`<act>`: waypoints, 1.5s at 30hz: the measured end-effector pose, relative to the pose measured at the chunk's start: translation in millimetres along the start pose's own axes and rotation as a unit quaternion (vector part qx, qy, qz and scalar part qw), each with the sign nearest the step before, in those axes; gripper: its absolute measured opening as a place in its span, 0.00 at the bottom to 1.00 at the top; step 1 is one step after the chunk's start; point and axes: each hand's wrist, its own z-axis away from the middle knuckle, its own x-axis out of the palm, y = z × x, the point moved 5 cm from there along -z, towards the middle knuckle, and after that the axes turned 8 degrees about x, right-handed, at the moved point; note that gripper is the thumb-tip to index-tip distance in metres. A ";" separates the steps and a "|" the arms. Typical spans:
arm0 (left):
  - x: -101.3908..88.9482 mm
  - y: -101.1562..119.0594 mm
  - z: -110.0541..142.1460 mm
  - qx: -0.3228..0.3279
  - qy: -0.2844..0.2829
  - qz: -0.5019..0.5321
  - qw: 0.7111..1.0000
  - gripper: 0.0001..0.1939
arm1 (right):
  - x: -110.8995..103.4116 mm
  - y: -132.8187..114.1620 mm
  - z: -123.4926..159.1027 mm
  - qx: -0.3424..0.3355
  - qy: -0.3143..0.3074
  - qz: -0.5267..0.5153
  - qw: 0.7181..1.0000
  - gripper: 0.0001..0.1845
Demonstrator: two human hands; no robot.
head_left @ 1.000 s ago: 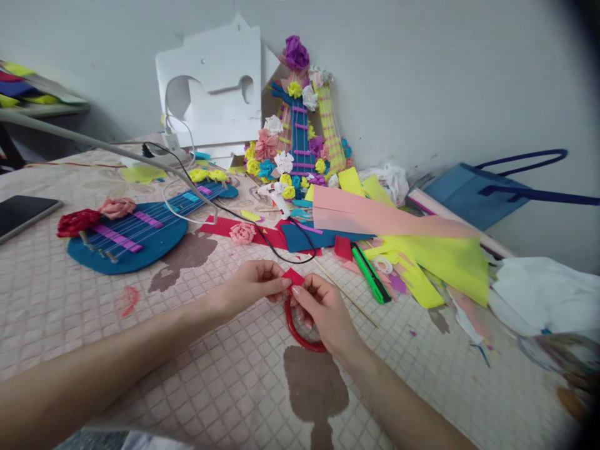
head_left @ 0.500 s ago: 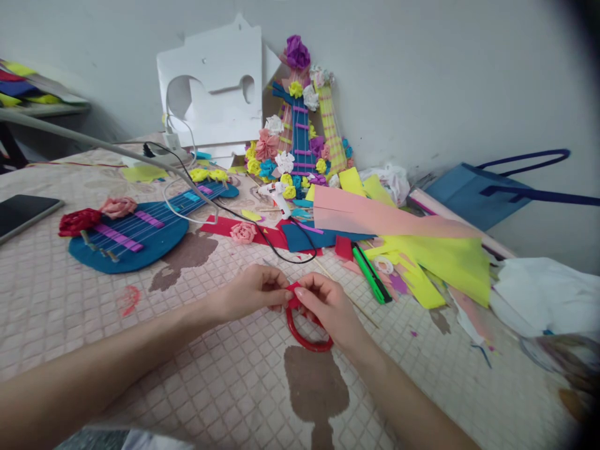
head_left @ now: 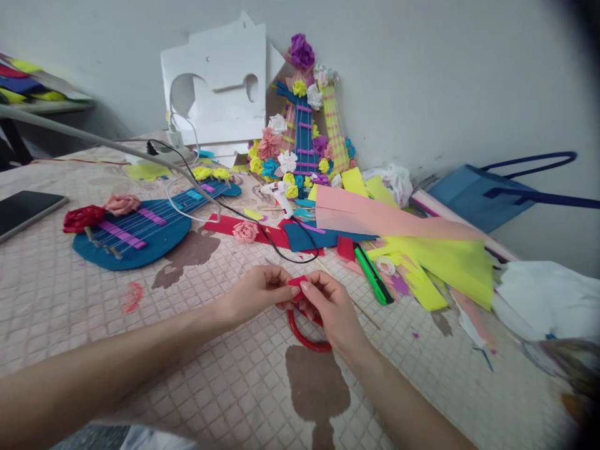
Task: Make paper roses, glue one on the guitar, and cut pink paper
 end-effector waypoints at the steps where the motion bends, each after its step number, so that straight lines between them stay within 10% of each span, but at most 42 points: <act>1: -0.4 -0.8 -0.2 0.002 0.001 0.001 1.000 0.14 | 0.0 0.2 0.0 -0.001 0.001 -0.001 1.000 0.12; 45: -5.3 7.0 0.2 0.016 -0.011 -0.091 0.996 0.13 | -1.6 1.6 1.6 0.018 -0.023 0.039 0.999 0.12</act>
